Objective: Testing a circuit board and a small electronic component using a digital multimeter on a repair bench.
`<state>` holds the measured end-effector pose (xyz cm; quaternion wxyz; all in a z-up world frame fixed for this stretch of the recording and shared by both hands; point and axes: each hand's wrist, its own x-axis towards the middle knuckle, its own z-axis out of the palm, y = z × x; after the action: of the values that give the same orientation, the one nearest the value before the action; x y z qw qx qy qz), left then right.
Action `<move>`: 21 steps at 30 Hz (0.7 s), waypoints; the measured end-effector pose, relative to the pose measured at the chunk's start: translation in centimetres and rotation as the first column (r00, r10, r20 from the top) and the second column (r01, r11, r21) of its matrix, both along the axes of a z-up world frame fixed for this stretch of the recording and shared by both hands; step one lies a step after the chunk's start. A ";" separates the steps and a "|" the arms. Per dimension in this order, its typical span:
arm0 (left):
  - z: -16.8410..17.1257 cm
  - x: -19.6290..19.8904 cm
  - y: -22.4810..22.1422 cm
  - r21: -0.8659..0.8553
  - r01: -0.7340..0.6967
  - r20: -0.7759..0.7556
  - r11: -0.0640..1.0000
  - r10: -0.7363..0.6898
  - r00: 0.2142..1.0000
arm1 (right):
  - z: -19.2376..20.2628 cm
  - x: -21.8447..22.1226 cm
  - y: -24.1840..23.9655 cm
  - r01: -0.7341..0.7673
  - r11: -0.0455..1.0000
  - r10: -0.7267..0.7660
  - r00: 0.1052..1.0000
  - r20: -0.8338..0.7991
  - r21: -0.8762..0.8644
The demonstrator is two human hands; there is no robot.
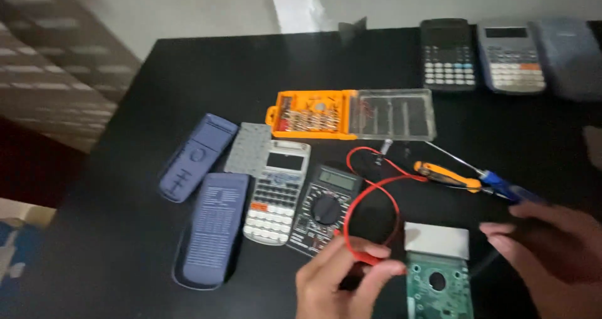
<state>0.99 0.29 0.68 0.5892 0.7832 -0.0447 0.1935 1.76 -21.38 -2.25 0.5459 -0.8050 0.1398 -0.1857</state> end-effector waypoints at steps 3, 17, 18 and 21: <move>0.1 -0.3 0.0 -0.095 -0.003 -0.192 0.995 -0.015 0.981 | 1.0 0.4 0.3 0.014 0.999 -0.019 0.996 -0.091 -0.050; 0.0 -0.3 0.3 -0.065 0.060 -0.165 0.996 -0.071 0.984 | 1.4 0.7 -0.5 -0.035 0.984 -0.002 0.978 -0.208 -0.176; 0.0 -0.2 0.3 -0.062 0.063 -0.156 0.996 -0.072 0.985 | 1.1 0.7 -0.7 -0.041 0.987 0.010 0.980 -0.198 -0.153; 0.0 -0.2 0.2 -0.072 0.050 -0.122 0.996 -0.058 0.991 | -0.4 0.3 -1.0 -0.041 0.996 0.038 0.998 -0.043 -0.075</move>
<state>0.77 0.51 0.63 0.6226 0.7713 -0.0226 0.1300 2.04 -22.38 -2.67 0.5154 -0.8314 0.1281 -0.1632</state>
